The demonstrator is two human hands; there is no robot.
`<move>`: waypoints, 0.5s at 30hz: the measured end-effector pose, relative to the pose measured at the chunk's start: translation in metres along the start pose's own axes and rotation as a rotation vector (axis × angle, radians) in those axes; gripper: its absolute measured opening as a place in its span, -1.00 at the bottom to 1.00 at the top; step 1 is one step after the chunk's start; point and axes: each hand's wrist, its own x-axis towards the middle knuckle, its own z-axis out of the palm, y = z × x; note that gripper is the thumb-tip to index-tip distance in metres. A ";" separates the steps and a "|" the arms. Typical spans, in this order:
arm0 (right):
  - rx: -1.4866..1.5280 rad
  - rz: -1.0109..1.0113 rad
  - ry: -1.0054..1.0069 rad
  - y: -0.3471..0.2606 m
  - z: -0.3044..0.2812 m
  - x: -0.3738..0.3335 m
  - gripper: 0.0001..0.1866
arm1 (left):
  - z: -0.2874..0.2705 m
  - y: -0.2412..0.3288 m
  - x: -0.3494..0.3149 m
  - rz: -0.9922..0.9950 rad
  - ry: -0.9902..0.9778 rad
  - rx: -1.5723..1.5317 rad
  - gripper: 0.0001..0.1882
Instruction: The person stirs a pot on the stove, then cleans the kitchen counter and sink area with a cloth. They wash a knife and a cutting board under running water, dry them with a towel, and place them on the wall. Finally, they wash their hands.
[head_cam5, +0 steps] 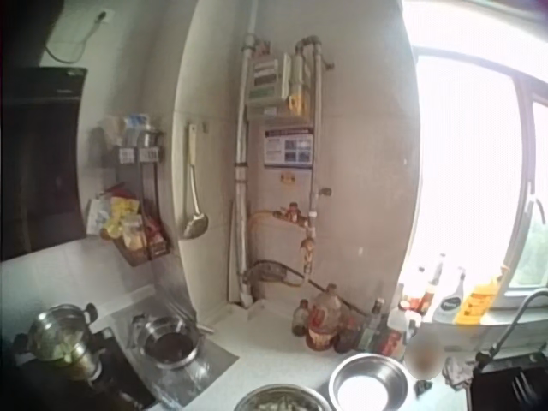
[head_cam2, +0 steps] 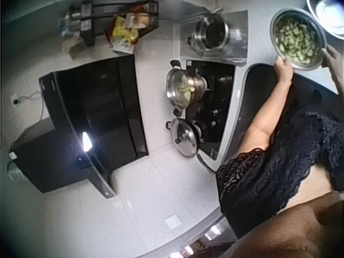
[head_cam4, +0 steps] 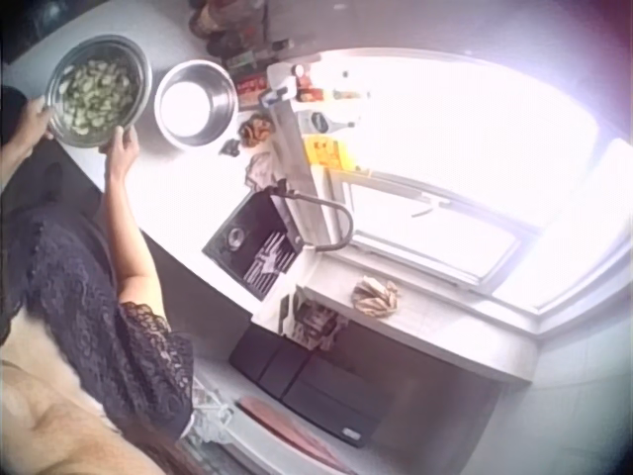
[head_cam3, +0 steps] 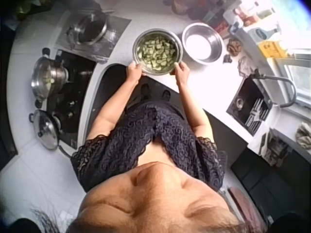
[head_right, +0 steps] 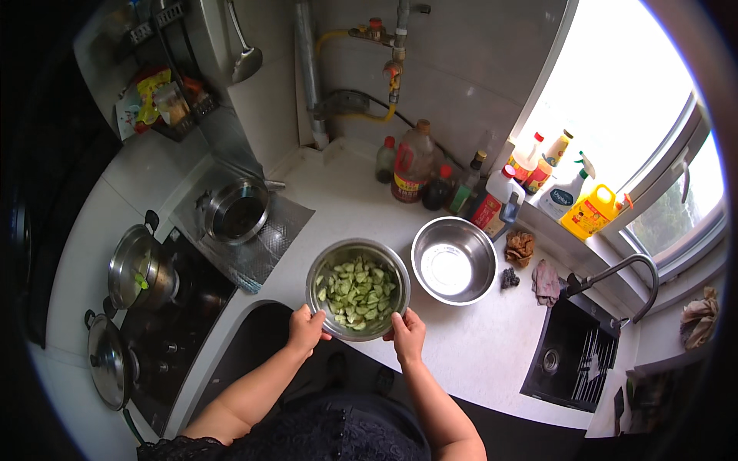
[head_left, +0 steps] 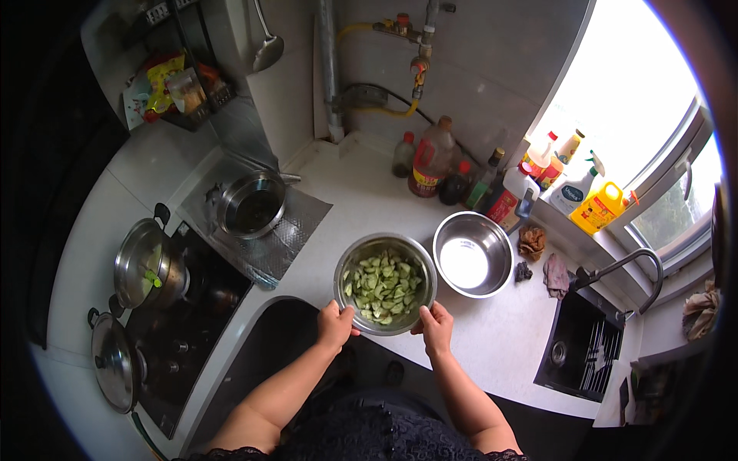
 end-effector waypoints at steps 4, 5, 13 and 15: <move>-0.002 -0.208 -0.009 -0.024 0.011 -0.001 -0.87 | -0.003 0.011 -0.008 0.092 -0.010 -0.123 -0.78; -0.003 -0.271 -0.008 -0.026 0.013 -0.002 -0.87 | -0.002 0.007 -0.005 0.035 -0.011 -0.145 -0.79; -0.004 -0.215 -0.037 -0.017 0.001 0.000 -0.87 | -0.002 0.010 0.002 0.072 -0.083 -0.062 -0.85; 0.000 -0.222 -0.022 -0.013 -0.001 0.000 -0.87 | -0.003 0.012 0.000 0.299 -0.087 0.025 -0.85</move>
